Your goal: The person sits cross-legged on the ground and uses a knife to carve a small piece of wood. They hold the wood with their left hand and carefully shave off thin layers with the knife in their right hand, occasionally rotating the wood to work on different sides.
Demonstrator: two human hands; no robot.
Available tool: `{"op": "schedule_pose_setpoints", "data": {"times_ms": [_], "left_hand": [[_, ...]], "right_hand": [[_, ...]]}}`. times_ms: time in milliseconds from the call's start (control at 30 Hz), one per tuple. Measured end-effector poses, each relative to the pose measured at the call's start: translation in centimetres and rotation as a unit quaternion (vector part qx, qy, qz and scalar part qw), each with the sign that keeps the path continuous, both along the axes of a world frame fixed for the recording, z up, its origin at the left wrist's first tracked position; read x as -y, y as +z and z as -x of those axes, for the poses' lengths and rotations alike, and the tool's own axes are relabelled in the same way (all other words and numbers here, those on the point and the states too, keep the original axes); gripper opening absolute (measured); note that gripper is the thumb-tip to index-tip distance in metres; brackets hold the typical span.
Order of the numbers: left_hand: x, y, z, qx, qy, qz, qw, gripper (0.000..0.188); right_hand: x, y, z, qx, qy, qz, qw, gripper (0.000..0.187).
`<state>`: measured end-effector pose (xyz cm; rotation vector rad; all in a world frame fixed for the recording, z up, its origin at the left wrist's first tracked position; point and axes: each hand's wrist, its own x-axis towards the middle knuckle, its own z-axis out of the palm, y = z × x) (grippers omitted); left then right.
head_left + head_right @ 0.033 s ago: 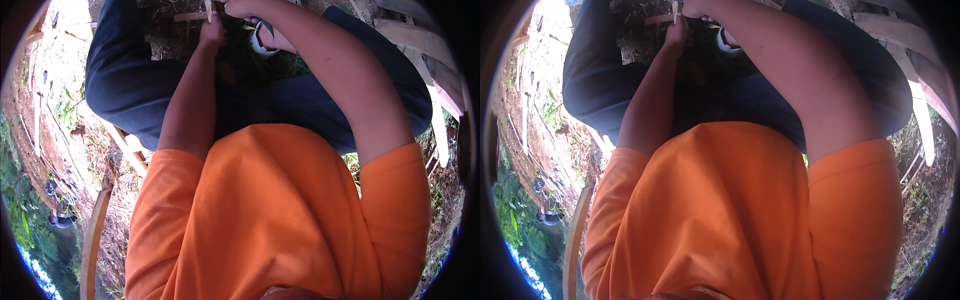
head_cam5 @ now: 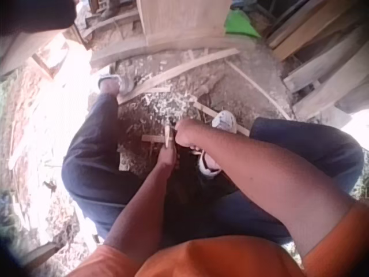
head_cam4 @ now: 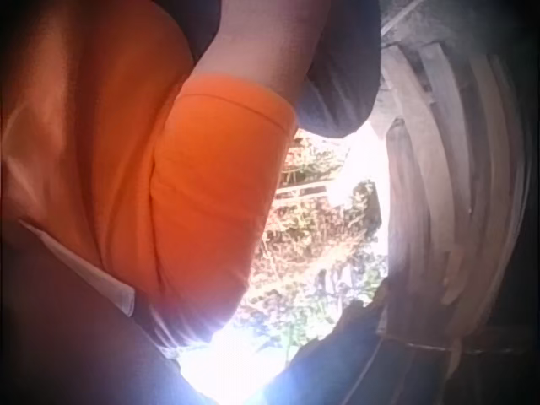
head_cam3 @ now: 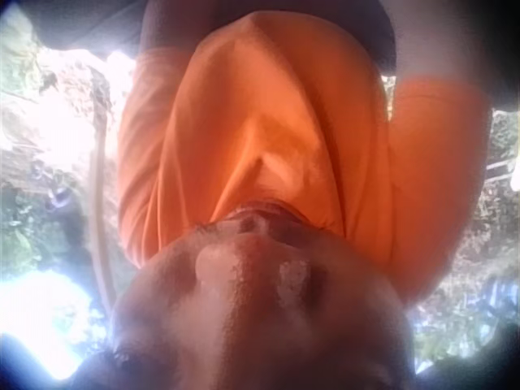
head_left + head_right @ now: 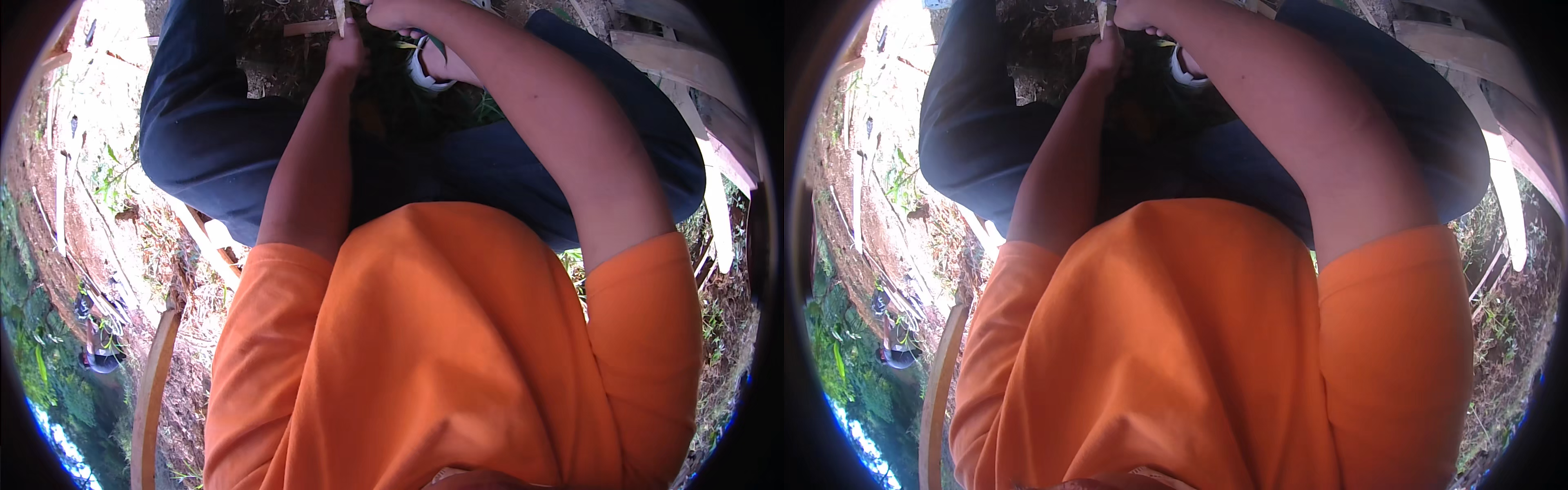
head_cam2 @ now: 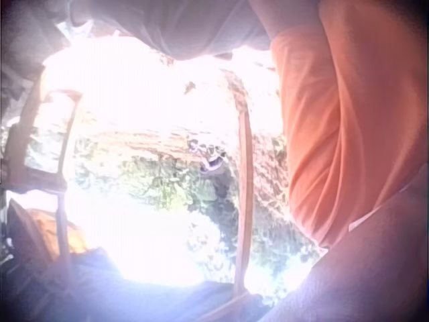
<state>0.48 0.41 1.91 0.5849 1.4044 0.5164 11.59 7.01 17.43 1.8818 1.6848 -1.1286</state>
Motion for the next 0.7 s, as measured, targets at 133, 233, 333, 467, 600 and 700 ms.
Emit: {"op": "schedule_pose_setpoints", "data": {"times_ms": [133,233,333,467,600,700], "left_hand": [[0.1,-1.1,0.7,-0.022,-0.023,-0.047,0.998,0.066],[0.3,-6.7,0.4,-0.152,-0.039,-0.256,0.954,0.067],[-0.1,-0.8,0.4,-0.074,-0.066,-0.016,0.995,0.069],[0.3,-0.1,2.1,-0.016,-0.01,0.015,1.0,0.064],[0.1,1.4,2.2,0.068,0.02,0.059,0.996,0.058],[0.1,1.6,2.3,0.094,0.033,0.069,0.993,0.057]], "right_hand": [[1.3,0.7,0.7,-0.016,-0.048,-0.055,0.997,0.02],[0.4,-4.6,1.5,0.021,-0.078,-0.161,0.984,0.034],[2.1,-5.5,0.3,-0.072,-0.191,-0.034,0.978,0.041],[0.8,-3.2,-3.8,-0.084,-0.143,-0.087,0.982,0.035],[1.3,-0.4,-4.2,-0.096,-0.098,-0.041,0.99,0.033],[1.1,-2.2,-3.6,-0.126,-0.1,-0.049,0.986,0.031]]}}
